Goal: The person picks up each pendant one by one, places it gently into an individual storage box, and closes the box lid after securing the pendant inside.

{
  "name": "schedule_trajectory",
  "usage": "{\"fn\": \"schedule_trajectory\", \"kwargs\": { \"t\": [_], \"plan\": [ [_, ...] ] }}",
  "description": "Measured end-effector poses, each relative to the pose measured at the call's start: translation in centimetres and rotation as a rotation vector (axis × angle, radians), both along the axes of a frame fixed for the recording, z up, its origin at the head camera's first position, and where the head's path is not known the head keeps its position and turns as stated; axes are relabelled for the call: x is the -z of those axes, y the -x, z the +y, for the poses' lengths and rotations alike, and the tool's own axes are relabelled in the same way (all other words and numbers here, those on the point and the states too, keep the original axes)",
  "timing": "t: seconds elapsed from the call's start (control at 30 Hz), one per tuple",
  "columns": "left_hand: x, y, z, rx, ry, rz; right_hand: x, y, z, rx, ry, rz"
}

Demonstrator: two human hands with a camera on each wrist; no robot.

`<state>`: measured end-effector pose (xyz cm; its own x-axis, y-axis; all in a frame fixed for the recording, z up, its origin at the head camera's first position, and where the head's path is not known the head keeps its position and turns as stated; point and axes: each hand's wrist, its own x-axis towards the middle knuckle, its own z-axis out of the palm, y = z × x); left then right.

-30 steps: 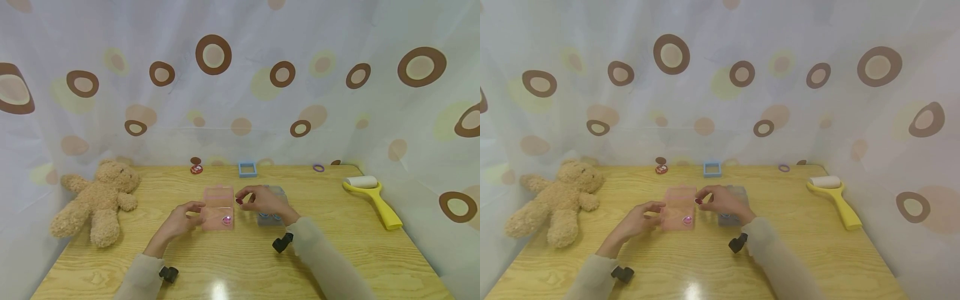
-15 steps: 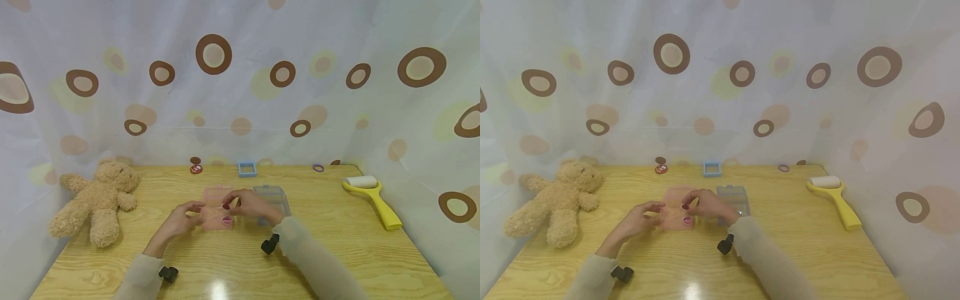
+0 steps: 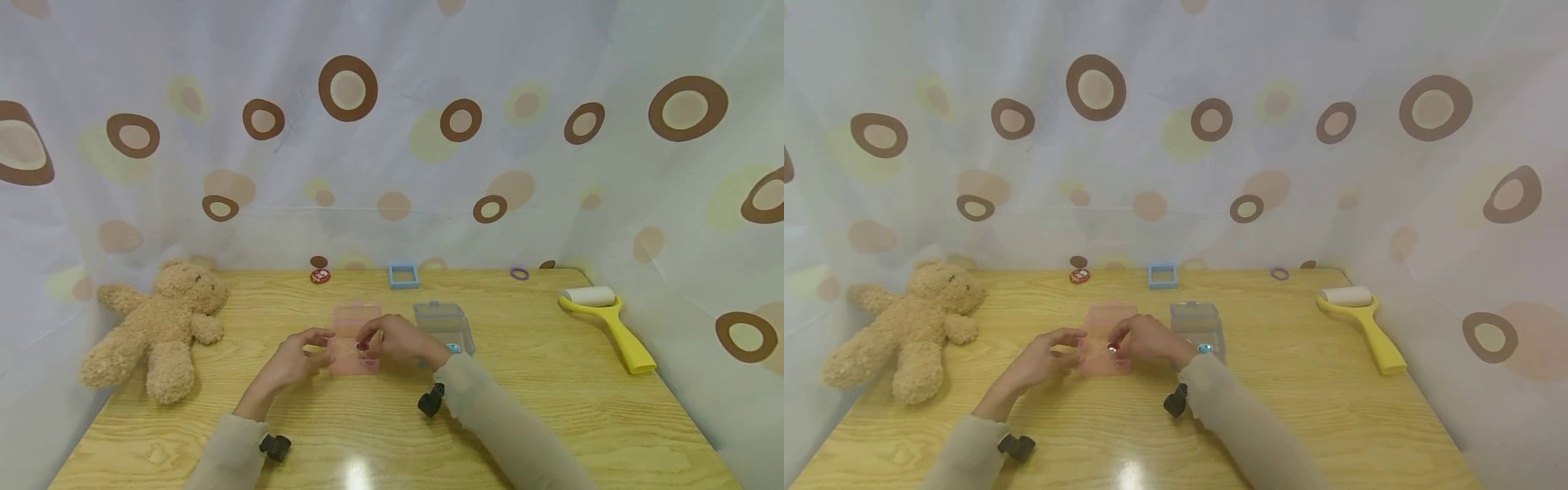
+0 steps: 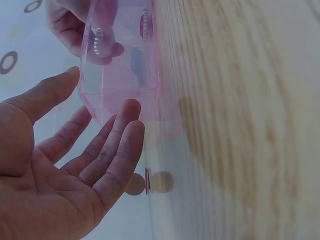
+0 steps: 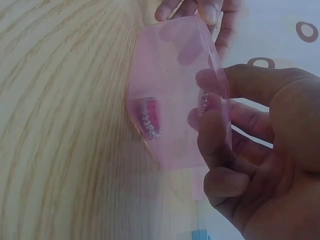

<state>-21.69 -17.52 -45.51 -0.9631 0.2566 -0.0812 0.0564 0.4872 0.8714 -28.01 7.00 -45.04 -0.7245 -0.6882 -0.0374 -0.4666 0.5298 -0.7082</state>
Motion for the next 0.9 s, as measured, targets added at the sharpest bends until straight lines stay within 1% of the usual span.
{"fn": "schedule_trajectory", "kwargs": {
  "t": [0.23,0.47,0.6,0.73,0.9],
  "plan": [
    [-0.1,-0.1,-0.1,0.013,0.001,0.009,0.3,0.2,-0.7,0.024,-0.051,0.015],
    [0.1,0.0,0.0,-0.010,0.002,0.003,0.4,0.2,-1.2,0.062,-0.111,0.038],
    [0.2,0.1,0.0,-0.013,-0.001,-0.003,0.4,0.2,-1.3,0.058,-0.134,0.067],
    [0.3,0.1,0.1,-0.026,-0.007,-0.016,0.5,0.3,-1.3,0.050,-0.142,0.093],
    [0.4,0.2,0.1,-0.034,-0.006,-0.016,0.5,0.2,-1.2,0.060,-0.124,0.074]
  ]
}}
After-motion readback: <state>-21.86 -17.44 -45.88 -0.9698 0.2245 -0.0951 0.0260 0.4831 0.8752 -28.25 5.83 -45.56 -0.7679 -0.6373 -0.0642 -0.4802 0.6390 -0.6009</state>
